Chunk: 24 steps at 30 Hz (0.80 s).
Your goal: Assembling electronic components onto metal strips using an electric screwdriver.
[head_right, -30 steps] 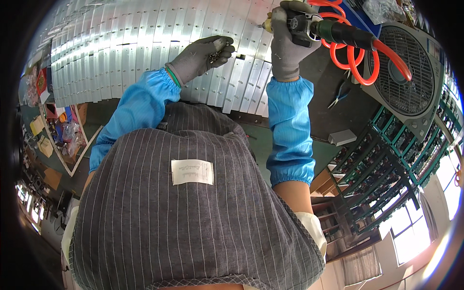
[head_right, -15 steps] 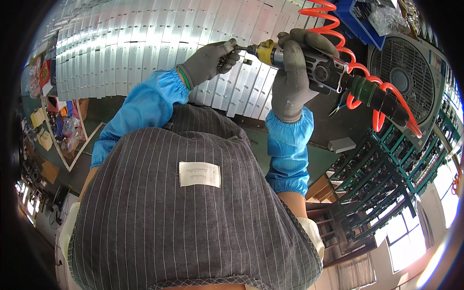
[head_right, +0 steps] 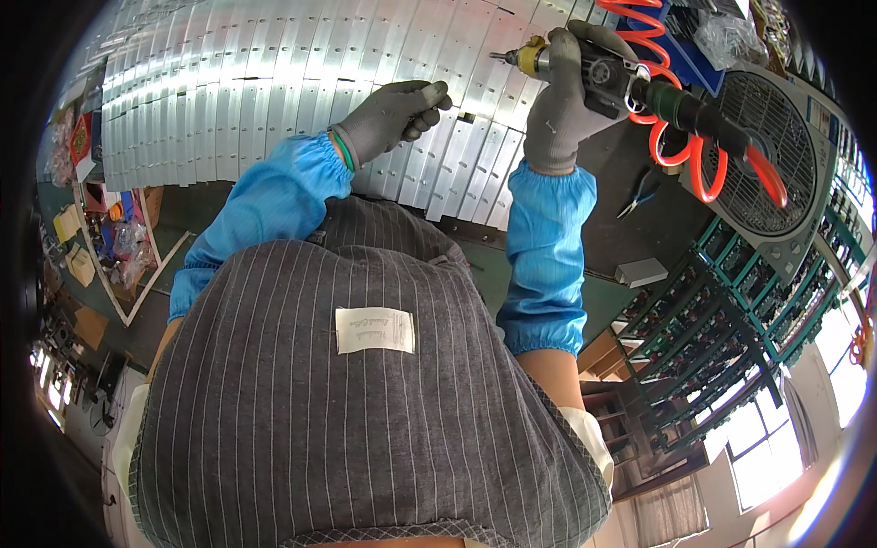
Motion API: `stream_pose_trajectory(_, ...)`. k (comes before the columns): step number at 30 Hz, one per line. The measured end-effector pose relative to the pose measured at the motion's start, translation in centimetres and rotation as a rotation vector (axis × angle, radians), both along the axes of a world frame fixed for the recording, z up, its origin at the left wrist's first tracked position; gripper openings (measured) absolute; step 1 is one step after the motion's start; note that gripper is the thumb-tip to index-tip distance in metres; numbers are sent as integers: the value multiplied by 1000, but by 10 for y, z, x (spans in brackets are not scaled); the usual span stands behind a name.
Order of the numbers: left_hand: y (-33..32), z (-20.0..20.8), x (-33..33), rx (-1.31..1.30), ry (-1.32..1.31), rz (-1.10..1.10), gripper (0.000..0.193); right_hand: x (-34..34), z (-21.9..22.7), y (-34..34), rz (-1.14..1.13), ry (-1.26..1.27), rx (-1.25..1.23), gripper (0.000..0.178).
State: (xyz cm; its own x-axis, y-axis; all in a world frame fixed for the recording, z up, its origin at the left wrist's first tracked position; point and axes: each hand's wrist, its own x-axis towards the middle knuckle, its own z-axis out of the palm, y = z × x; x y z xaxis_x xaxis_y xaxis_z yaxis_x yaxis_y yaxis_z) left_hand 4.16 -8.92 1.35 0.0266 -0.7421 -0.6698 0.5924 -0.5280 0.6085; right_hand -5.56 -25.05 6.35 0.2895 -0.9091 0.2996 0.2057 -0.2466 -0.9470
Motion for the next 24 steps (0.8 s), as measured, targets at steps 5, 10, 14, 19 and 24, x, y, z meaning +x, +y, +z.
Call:
stream_pose_trajectory(5,3,-8,1,6,-26,33,39,3,-8,-1,-22,47,16,19)
stream_pose_trajectory(10,2,-6,4,10,-13,66,40,7,-9,6,7,56,-49,20)
stream_pose_trajectory(14,3,-5,6,26,-40,33,40,14,-2,13,36,16,-49,20)
stream_pose_trajectory(19,5,-9,5,-20,-6,54,40,8,-9,3,-18,39,-76,19)
stream_pose_trajectory(24,4,-7,5,-4,-18,37,38,7,-8,2,-32,78,-68,18)
